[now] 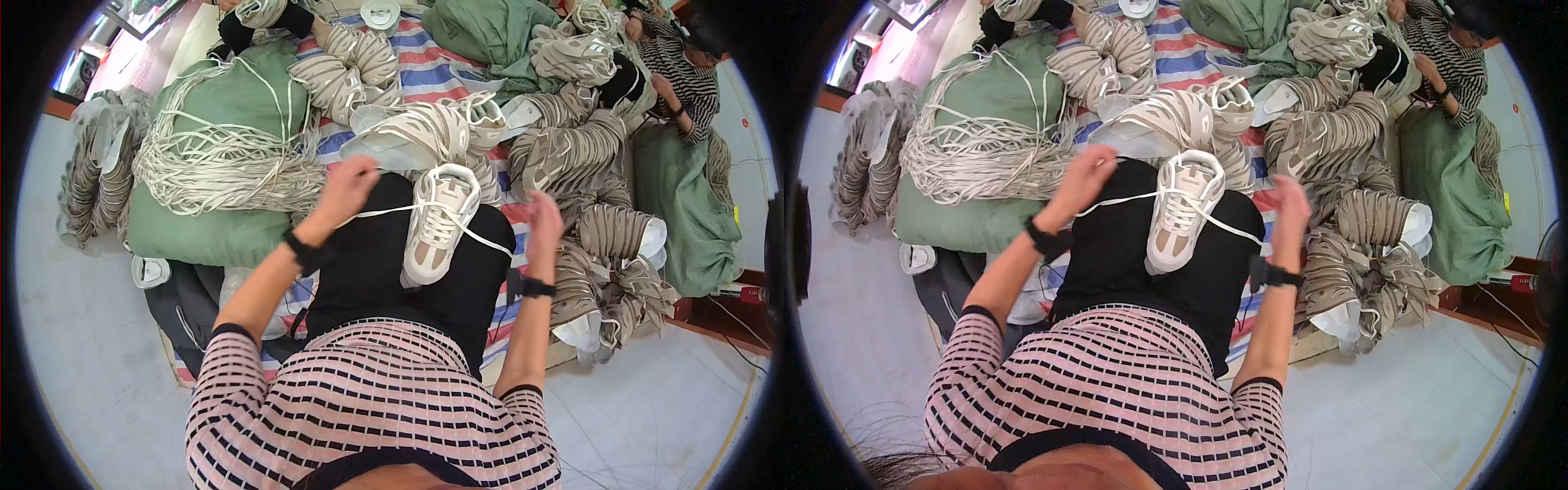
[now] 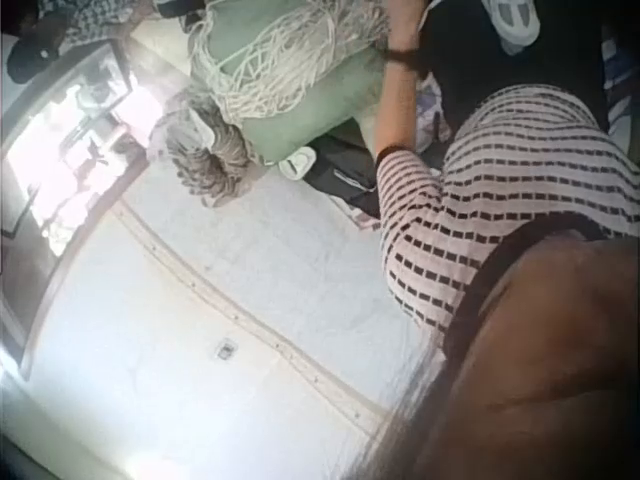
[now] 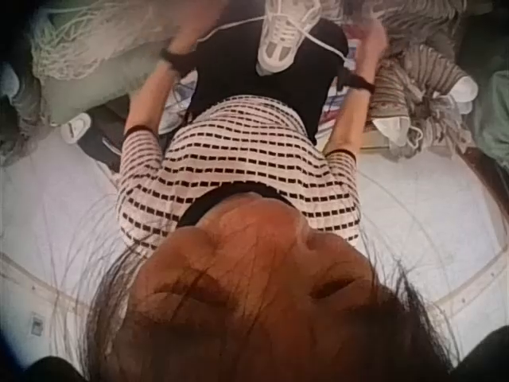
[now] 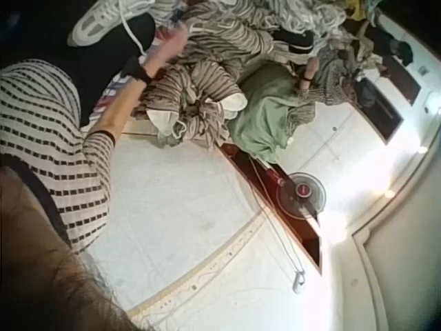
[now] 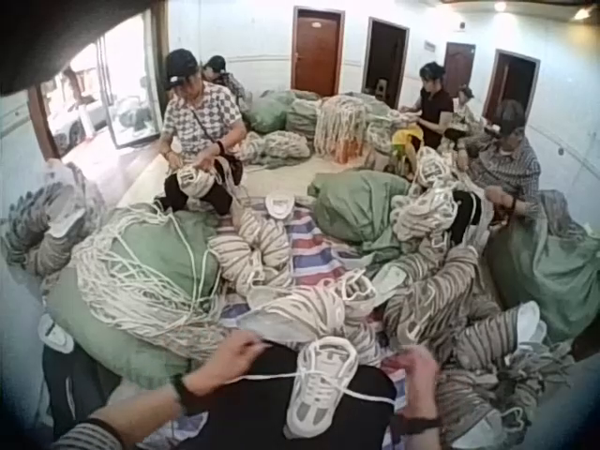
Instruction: The recorder is lacing a white sneaker while sitting on the floor with several other people performing the same task in a manufacturing or assembly setting.
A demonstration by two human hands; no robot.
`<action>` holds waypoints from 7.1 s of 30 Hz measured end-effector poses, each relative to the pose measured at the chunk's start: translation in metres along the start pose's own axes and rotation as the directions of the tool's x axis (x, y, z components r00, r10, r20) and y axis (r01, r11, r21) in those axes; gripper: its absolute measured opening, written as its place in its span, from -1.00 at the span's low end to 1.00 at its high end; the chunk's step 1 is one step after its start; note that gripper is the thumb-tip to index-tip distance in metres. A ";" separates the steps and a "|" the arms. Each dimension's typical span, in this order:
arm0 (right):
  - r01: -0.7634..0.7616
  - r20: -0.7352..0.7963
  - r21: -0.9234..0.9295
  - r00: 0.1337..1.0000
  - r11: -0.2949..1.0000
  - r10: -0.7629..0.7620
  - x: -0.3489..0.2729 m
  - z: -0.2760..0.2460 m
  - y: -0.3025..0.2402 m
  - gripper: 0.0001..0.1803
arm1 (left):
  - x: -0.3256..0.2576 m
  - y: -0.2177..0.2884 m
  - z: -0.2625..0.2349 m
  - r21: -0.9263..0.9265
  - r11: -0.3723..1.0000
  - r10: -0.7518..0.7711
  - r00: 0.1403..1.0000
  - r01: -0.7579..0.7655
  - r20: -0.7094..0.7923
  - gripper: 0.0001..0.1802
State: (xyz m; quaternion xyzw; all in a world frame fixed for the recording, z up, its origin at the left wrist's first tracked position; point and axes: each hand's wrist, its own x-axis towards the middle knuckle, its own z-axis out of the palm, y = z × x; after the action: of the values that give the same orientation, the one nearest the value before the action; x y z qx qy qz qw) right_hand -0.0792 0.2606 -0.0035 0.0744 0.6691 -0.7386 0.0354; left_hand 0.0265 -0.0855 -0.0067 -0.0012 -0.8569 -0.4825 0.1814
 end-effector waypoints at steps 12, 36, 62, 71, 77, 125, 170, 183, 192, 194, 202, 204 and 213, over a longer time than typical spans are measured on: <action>0.735 0.740 -0.354 0.599 0.579 -0.307 -0.018 0.112 0.011 -0.84 | 0.003 0.024 0.061 0.117 0.982 -0.182 0.888 0.145 0.422 -0.85; 0.598 0.712 -0.449 0.688 0.665 -0.138 -0.021 0.108 0.009 -0.83 | -0.003 0.026 0.073 0.183 0.983 -0.045 0.961 -0.006 0.271 -0.86; -0.177 -0.050 0.603 0.965 0.778 0.259 0.046 -0.115 -0.010 -0.93 | 0.012 0.019 0.045 0.171 0.979 0.007 0.864 -0.108 0.503 -0.85; 0.099 -0.092 -0.742 0.965 0.663 -0.247 0.046 -0.090 0.087 -0.68 | 0.034 0.044 0.056 0.096 0.984 0.076 0.836 -0.152 0.543 -0.65; 0.501 0.415 -0.478 0.853 0.722 -0.318 0.012 0.047 0.027 -0.79 | 0.051 0.032 0.066 0.121 0.927 0.252 0.827 -0.356 0.502 -0.60; 0.066 0.339 -0.590 0.925 0.805 0.172 -0.046 0.016 0.027 -0.70 | 0.031 0.043 0.060 0.188 0.844 0.327 0.759 -0.503 0.564 -0.86; 0.633 0.634 -0.692 0.763 0.348 -0.126 -0.050 0.045 0.028 -0.78 | 0.040 0.016 0.013 0.278 0.927 -0.287 0.953 0.250 0.100 -0.89; 0.573 0.589 -0.802 0.806 0.168 0.058 -0.043 0.055 0.026 -0.75 | 0.046 0.050 0.107 0.189 0.871 0.298 0.795 -0.453 0.529 -0.89; 0.477 0.548 -0.772 0.834 0.421 0.061 -0.034 0.041 0.014 -0.76 | 0.064 0.005 -0.055 0.763 0.582 -0.433 0.901 0.282 -0.003 -0.50; 0.437 0.527 -0.778 0.845 0.451 0.090 -0.034 0.037 0.017 -0.77 | 0.060 0.040 -0.064 0.926 0.368 -0.662 0.724 0.088 0.194 -0.40; 0.499 0.537 -0.763 0.843 0.412 -0.026 -0.032 0.050 0.023 -0.88 | 0.040 0.036 0.089 0.184 0.930 0.175 0.822 -0.319 0.542 -0.87; 0.489 0.516 -0.763 0.855 0.423 -0.058 -0.031 0.050 0.024 -0.86 | 0.039 0.041 0.109 0.179 0.915 0.179 0.762 -0.361 0.623 -0.89; 0.482 0.543 -0.749 0.839 0.455 0.005 -0.019 0.042 0.018 -0.78 | 0.045 0.034 0.115 0.095 0.846 0.318 0.641 -0.524 0.698 -0.89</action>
State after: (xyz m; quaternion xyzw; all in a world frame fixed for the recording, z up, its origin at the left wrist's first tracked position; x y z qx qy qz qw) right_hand -0.0608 0.2158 -0.0140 -0.2340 0.9195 -0.2918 0.1209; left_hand -0.0456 0.0199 -0.0187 -0.3464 -0.9000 -0.2631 -0.0258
